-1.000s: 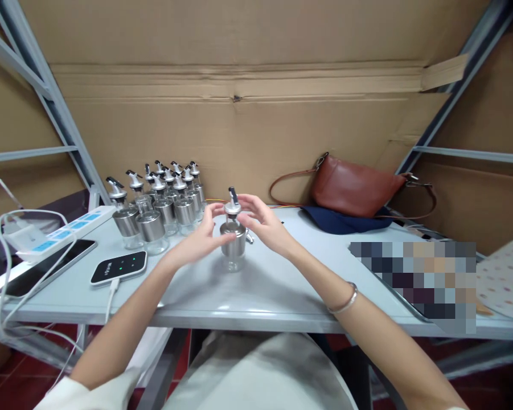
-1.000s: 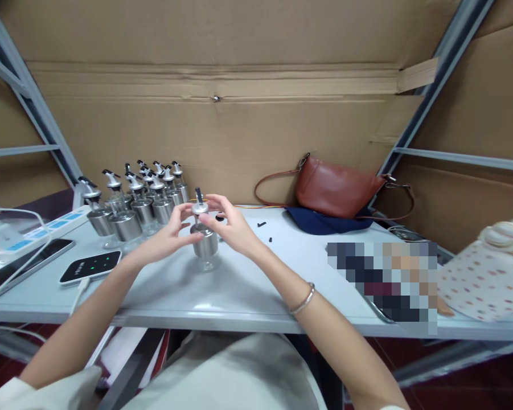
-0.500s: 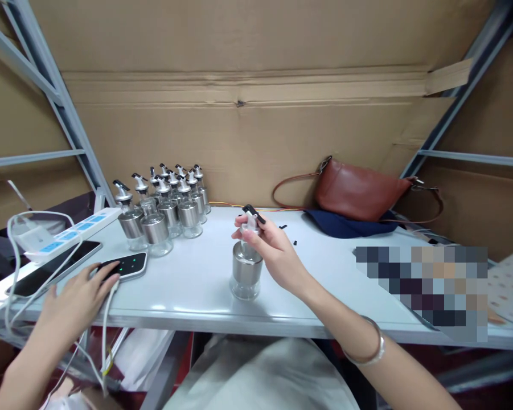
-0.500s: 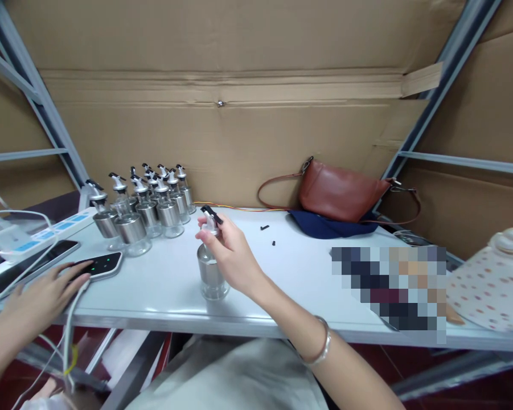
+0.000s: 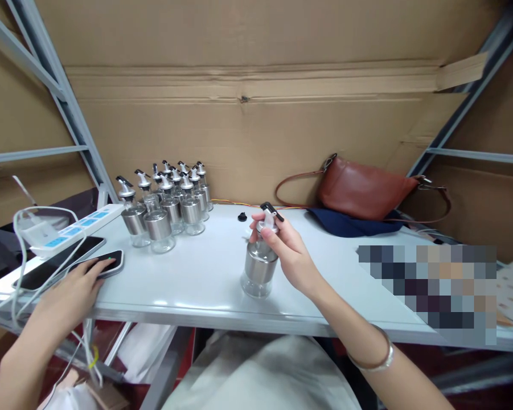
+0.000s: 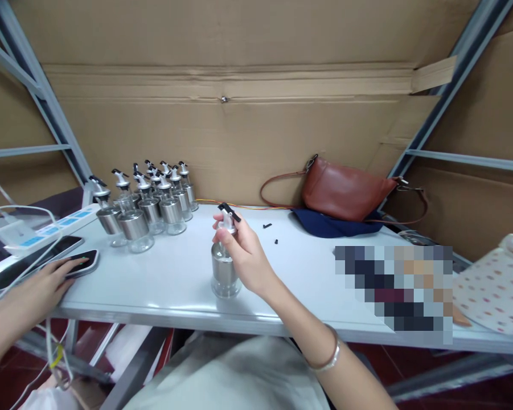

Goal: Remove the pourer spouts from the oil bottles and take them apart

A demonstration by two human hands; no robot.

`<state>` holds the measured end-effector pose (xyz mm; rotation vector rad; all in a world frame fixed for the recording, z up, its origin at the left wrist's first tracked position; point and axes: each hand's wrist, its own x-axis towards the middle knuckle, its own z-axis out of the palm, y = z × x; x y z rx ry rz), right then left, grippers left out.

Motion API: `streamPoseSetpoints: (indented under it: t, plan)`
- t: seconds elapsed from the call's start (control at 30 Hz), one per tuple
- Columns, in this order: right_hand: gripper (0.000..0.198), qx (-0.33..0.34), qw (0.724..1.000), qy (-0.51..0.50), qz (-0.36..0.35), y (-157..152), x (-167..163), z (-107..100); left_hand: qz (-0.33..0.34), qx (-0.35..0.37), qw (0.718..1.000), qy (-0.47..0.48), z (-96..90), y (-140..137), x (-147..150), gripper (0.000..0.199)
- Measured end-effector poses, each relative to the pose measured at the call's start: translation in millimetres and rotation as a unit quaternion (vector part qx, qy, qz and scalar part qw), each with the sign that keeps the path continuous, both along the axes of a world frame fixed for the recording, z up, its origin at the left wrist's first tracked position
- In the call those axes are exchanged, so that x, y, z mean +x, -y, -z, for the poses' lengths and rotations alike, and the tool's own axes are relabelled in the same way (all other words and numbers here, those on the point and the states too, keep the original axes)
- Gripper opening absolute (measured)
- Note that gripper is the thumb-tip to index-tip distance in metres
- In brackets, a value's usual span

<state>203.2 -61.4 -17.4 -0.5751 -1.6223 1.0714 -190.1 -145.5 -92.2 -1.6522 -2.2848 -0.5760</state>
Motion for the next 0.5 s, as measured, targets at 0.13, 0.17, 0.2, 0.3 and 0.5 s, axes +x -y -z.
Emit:
streamPoseSetpoints:
  t: [0.13,0.17,0.2,0.3,0.5]
  plan:
    - [0.031,0.009,1.000,0.000,0.011,-1,1,2,0.033,-0.008,0.999,0.001,1.3,0,-29,0.036]
    - [0.031,0.009,1.000,-0.001,0.010,-1,1,2,0.055,-0.006,0.998,0.023,0.2,-1,-34,0.035]
    - [0.031,0.010,1.000,-0.001,0.007,-1,2,3,0.080,-0.006,0.996,0.047,-1.1,-2,-38,0.035]
    - [0.030,0.009,1.000,-0.006,-0.005,-3,4,4,0.111,-0.005,0.990,0.092,-4.8,-5,-50,0.034]
    - [0.031,0.005,1.000,-0.027,-0.016,-5,7,7,0.101,-0.004,0.990,0.095,-7.1,-6,-62,0.032]
